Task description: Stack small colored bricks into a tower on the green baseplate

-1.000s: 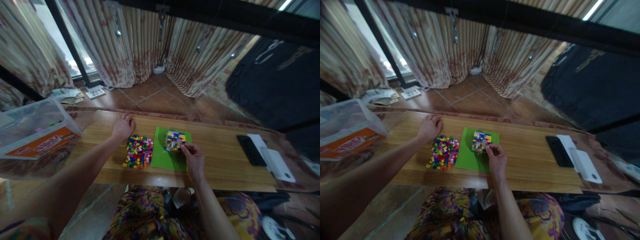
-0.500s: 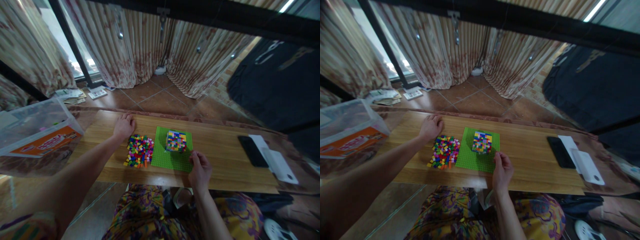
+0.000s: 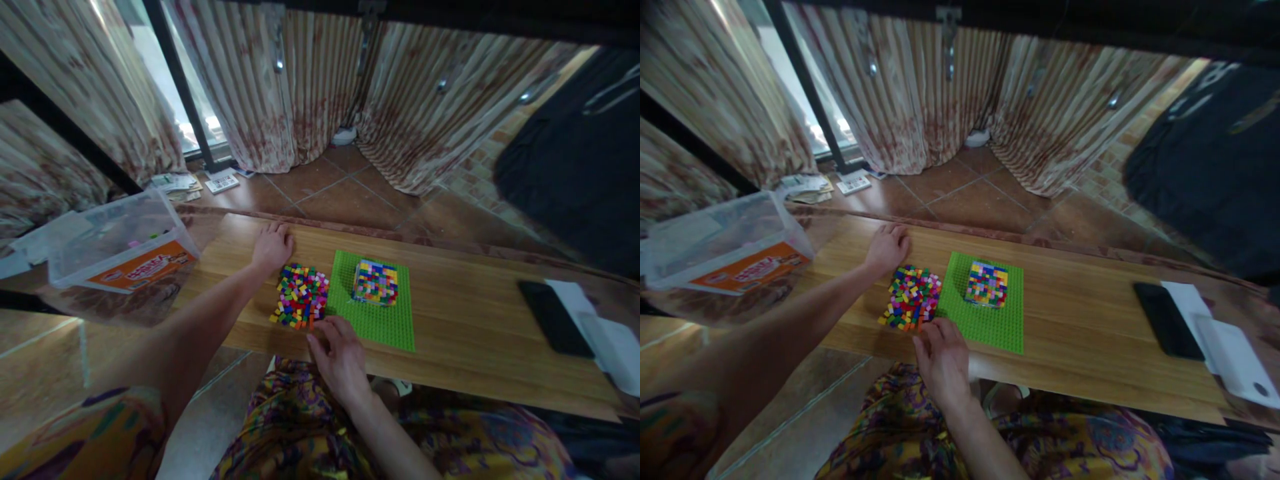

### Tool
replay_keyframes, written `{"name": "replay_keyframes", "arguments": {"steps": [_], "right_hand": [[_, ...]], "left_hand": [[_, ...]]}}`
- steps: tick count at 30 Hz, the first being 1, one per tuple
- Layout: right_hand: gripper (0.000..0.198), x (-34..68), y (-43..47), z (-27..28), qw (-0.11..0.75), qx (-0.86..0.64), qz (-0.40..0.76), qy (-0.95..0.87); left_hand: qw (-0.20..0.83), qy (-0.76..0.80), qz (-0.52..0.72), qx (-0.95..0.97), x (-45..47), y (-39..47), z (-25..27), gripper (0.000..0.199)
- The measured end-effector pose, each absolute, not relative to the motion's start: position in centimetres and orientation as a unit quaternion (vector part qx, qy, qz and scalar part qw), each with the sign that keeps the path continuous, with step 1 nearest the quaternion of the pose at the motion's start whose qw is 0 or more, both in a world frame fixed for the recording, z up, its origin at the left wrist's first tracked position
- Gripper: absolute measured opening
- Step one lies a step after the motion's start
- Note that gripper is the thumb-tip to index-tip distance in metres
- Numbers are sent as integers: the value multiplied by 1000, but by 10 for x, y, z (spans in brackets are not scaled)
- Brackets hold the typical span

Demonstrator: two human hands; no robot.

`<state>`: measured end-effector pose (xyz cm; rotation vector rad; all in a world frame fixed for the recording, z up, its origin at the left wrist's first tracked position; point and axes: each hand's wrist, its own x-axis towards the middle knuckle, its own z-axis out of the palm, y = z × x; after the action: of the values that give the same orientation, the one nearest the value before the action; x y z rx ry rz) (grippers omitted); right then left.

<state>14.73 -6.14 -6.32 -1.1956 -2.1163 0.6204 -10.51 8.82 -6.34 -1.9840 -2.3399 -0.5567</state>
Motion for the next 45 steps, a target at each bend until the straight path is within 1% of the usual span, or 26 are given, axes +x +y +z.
{"name": "replay_keyframes", "arguments": {"steps": [5,15,19,25,34,38,45], "right_hand": [[14,129,-59,-68,283,-458,179,-823],[25,139,-61,-69,252,-444,142,-848],[23,136,-64,-67,241,-449,113,-853],[19,128,-63,-72,197,-466,93,-857],[26,132,-67,-82,228,-464,78,-853],[25,131,-66,-84,242,-463,73,-849],[27,129,-61,-79,270,-471,94,-834]], "left_hand": [[18,-751,-172,-638,-104,88,-61,37],[10,-746,-180,-641,-104,88,-62,37],[9,-750,-176,-637,-104,88,-62,38],[6,-751,-179,-636,-105,88,-62,37],[5,-752,-179,-635,-104,87,-61,37],[9,-751,-179,-636,-104,88,-61,36],[1,-749,-186,-635,-105,89,-63,37]]}}
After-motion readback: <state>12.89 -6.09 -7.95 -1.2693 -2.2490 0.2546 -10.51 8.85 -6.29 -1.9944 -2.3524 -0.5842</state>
